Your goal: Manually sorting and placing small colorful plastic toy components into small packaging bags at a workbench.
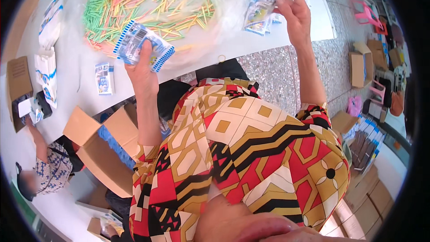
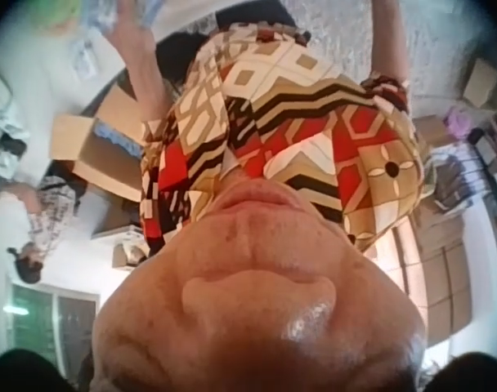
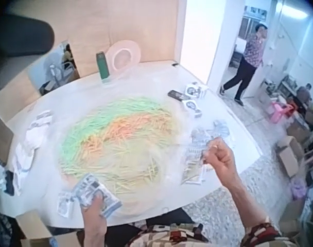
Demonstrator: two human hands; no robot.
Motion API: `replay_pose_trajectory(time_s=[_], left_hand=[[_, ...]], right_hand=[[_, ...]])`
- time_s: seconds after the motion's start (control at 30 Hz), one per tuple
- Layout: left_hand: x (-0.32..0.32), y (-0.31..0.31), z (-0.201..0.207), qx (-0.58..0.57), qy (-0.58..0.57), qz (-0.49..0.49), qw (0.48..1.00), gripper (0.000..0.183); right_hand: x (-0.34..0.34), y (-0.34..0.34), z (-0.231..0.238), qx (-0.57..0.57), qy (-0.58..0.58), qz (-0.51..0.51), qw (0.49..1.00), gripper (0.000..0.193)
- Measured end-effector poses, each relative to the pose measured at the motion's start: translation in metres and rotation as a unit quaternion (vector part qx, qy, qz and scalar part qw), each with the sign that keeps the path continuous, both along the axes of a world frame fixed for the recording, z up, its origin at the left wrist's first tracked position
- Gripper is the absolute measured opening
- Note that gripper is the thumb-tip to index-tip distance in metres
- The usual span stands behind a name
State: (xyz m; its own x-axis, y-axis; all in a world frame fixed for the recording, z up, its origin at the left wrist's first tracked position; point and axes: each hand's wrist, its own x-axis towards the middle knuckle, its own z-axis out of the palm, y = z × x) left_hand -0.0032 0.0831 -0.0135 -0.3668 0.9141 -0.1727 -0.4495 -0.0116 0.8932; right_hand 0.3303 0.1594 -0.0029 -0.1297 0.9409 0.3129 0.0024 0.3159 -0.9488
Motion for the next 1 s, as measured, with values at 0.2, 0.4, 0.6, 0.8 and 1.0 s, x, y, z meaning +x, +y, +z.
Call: replay_pose_trajectory(time_s=[0.2, 0.4, 0.6, 0.8, 1.0], left_hand=[[0.007, -0.001, 0.001, -0.002, 0.021, -0.023, 1.0, 0.023], [0.009, -0.004, 0.003, 0.014, 0.047, -0.027, 0.998, 0.027], [0.01, -0.005, 0.006, -0.015, 0.091, -0.033, 0.995, 0.033], [0.018, -0.006, 0.014, -0.018, 0.073, -0.053, 0.996, 0.027], [0.01, -0.016, 0.016, -0.002, 0.099, -0.05, 0.994, 0.026]], right_hand=[[0.016, -0.027, -0.043, -0.106, 0.027, -0.071, 0.991, 0.015], [0.008, -0.009, -0.101, -0.075, -0.053, -0.137, 0.986, 0.018], [-0.024, -0.007, -0.051, 0.1, -0.248, -0.258, 0.928, 0.031], [-0.104, -0.008, 0.0, 0.019, -0.16, 0.027, 0.987, 0.024], [-0.169, -0.002, 0.027, 0.058, -0.162, 0.185, 0.967, 0.017]])
